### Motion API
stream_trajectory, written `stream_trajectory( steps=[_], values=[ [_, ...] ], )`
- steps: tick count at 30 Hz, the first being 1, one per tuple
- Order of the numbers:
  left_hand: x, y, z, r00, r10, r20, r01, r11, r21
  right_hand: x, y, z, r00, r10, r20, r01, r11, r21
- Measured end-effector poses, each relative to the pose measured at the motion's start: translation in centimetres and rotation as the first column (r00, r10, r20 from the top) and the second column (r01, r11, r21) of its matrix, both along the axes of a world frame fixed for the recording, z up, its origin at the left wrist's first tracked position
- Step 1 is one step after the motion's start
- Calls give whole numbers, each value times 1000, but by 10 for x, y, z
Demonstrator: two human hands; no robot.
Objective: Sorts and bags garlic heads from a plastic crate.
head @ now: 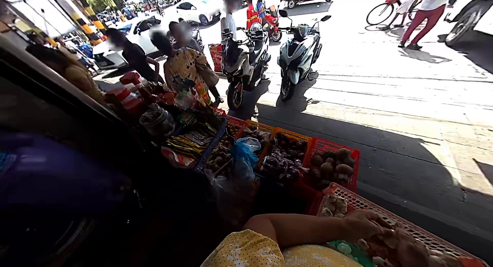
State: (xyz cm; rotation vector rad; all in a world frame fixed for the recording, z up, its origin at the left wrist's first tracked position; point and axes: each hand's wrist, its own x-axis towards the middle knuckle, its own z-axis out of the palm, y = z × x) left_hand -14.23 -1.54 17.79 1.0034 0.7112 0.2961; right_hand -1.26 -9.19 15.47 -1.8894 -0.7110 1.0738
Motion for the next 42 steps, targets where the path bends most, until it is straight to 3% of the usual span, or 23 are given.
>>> stream_trajectory(
  steps=[4, 10, 14, 17, 20, 22, 27, 30, 32, 36, 39, 42],
  values=[
    [2, 3, 4, 1000, -18, 19, 18, 1000, 15, 11, -4, -4, 981, 40, -191, -24, 996, 89],
    [4, 8, -3, 999, 37, 31, -37, 999, 8, 7, 3, 5, 973, -14, -230, 32, 997, 74],
    [5, 14, -7, 995, 91, -33, -89, 994, 57, 7, 3, -10, 978, -93, -189, 101, 994, 34],
    [3, 16, -16, 995, 83, -61, -70, 980, 187, 4, 4, -11, 995, -7, -96, 5, 1000, -19],
    [3, 13, -17, 992, 62, -111, -29, 960, 279, 8, 4, -14, 983, 80, -167, -93, 993, -71],
    [5, 12, -18, 991, 49, -123, -13, 960, 279, 7, 4, -12, 982, 34, -184, -56, 991, -117],
    [4, 12, -7, 995, -48, -90, 66, 976, 210, 4, 3, -7, 997, 34, -74, -38, 998, -59],
    [3, 16, -3, 982, -127, -140, 164, 943, 291, 2, 3, -9, 991, 127, -38, -124, 989, 84],
    [1, 17, -1, 977, -148, -152, 195, 909, 367, 5, 3, -16, 982, 146, 120, -156, 984, 81],
    [2, 15, 0, 962, -178, -206, 256, 850, 460, 5, 8, -12, 967, 18, 254, -26, 999, 28],
    [4, 11, -5, 974, -109, -197, 183, 896, 404, 3, 14, -2, 949, 8, 314, 9, 999, -53],
    [8, 10, -6, 993, 17, -119, 4, 984, 179, 3, 12, -9, 964, -25, 266, 13, 999, 45]
  ],
)
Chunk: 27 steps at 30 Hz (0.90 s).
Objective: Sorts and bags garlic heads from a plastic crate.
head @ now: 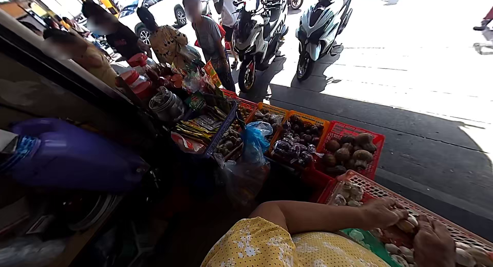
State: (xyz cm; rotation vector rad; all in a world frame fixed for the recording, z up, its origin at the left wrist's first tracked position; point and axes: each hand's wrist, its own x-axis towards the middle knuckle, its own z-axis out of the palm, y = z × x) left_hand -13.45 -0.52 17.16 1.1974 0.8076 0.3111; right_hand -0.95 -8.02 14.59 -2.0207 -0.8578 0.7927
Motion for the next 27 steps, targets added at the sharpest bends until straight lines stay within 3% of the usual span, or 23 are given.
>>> stream_trajectory(
  steps=[2, 5, 9, 12, 15, 18, 21, 27],
  values=[
    [0, 1, 3, 993, 94, 70, -82, 983, -165, -4, -4, -3, 997, -4, -80, 10, 997, 78],
    [1, 0, 3, 986, 138, 89, -114, 964, -240, -12, -11, 1, 988, 50, -146, -22, 982, 189],
    [2, -5, -2, 979, 202, 13, -188, 929, -320, -16, -9, 6, 941, 244, 236, -249, 969, -8],
    [-4, -5, -2, 982, 190, 4, -179, 929, -325, -23, -7, 5, 853, 298, 428, -278, 954, -110],
    [-2, -8, -2, 990, 136, -23, -136, 937, -322, -25, -9, 20, 879, 275, 389, -204, 955, -214],
    [5, -16, -12, 989, 138, -55, -149, 925, -351, -16, -13, 12, 942, 206, 263, -115, 940, -322],
    [12, -25, -31, 986, 159, -54, -167, 914, -369, -11, -24, -3, 978, 132, 163, -81, 955, -286],
    [25, -32, -47, 964, 180, -197, -251, 861, -442, -6, -49, -32, 972, 206, 115, -169, 947, -272]
  ],
)
